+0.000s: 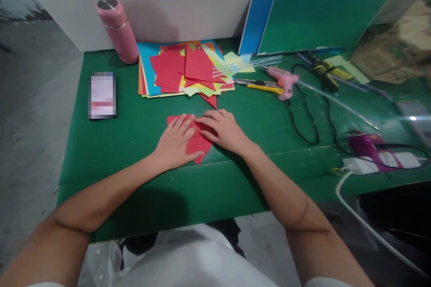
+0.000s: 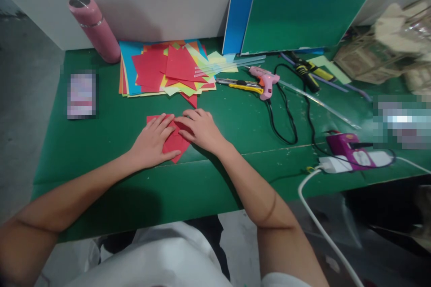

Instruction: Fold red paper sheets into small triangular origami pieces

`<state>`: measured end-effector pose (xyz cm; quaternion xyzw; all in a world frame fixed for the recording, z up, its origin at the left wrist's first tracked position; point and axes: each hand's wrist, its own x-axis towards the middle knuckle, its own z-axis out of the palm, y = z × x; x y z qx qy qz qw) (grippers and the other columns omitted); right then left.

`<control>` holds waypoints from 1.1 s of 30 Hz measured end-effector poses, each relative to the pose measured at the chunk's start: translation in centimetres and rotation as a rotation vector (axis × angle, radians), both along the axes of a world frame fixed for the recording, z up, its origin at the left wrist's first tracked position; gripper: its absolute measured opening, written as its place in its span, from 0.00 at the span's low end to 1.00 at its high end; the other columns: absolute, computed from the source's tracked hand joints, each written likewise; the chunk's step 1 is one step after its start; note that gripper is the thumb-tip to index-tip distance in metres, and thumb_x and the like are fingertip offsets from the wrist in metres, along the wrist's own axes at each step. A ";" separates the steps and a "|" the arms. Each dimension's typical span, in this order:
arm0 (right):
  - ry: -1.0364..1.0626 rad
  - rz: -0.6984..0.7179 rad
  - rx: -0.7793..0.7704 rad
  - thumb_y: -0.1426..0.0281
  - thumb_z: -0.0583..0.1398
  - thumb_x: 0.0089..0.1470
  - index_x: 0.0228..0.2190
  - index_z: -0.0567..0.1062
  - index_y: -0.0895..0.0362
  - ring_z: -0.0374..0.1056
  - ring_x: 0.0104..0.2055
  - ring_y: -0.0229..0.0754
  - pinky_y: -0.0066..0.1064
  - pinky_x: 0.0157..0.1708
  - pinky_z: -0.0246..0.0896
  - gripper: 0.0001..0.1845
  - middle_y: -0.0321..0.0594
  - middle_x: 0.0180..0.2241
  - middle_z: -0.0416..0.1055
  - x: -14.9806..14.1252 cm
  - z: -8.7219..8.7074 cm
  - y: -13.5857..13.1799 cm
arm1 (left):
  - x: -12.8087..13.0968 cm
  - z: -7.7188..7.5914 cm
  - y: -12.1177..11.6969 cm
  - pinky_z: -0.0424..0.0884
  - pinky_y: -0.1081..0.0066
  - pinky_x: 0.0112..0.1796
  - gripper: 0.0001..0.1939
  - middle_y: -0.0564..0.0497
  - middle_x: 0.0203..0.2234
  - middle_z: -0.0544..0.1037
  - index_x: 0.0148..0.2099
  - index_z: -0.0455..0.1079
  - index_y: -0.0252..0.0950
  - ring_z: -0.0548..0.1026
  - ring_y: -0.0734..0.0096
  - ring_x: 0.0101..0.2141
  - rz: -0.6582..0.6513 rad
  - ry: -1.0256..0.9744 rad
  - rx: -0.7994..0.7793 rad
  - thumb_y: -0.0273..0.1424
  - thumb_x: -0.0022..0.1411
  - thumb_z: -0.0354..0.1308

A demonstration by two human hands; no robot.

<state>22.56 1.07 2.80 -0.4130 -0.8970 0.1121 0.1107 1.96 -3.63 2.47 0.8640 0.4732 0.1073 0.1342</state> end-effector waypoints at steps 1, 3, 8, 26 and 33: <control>0.001 -0.006 0.004 0.61 0.55 0.62 0.55 0.71 0.51 0.60 0.50 0.52 0.42 0.45 0.55 0.21 0.47 0.52 0.69 -0.1 0.0 0.0 | 0.0 0.1 0.0 0.51 0.46 0.64 0.31 0.36 0.67 0.55 0.56 0.67 0.32 0.51 0.44 0.67 -0.001 0.008 0.000 0.50 0.59 0.58; -0.007 -0.012 0.009 0.61 0.56 0.62 0.56 0.70 0.53 0.60 0.50 0.53 0.42 0.45 0.55 0.23 0.48 0.52 0.69 -0.2 0.0 0.0 | 0.0 0.2 0.0 0.51 0.45 0.63 0.31 0.36 0.67 0.55 0.56 0.67 0.33 0.51 0.44 0.67 -0.002 0.026 -0.001 0.50 0.60 0.58; -0.017 0.034 -0.002 0.64 0.52 0.65 0.55 0.72 0.53 0.62 0.47 0.51 0.41 0.44 0.57 0.21 0.48 0.49 0.70 0.3 0.7 0.4 | -0.1 0.4 0.0 0.51 0.46 0.64 0.30 0.35 0.66 0.56 0.55 0.68 0.31 0.51 0.44 0.67 -0.006 0.031 -0.006 0.50 0.61 0.56; 0.121 0.229 0.001 0.85 0.50 0.45 0.31 0.83 0.53 0.72 0.45 0.45 0.36 0.44 0.66 0.25 0.41 0.42 0.77 4.4 1.8 1.2 | 0.1 0.1 0.0 0.53 0.44 0.62 0.32 0.34 0.66 0.56 0.55 0.68 0.31 0.52 0.42 0.66 0.011 0.014 0.009 0.50 0.58 0.60; 0.106 0.206 0.014 0.83 0.51 0.44 0.23 0.78 0.55 0.73 0.43 0.46 0.35 0.41 0.66 0.19 0.41 0.40 0.78 4.5 1.9 0.9 | 0.1 0.1 0.0 0.53 0.45 0.63 0.31 0.35 0.66 0.55 0.55 0.68 0.32 0.52 0.43 0.66 0.010 0.017 0.013 0.49 0.58 0.60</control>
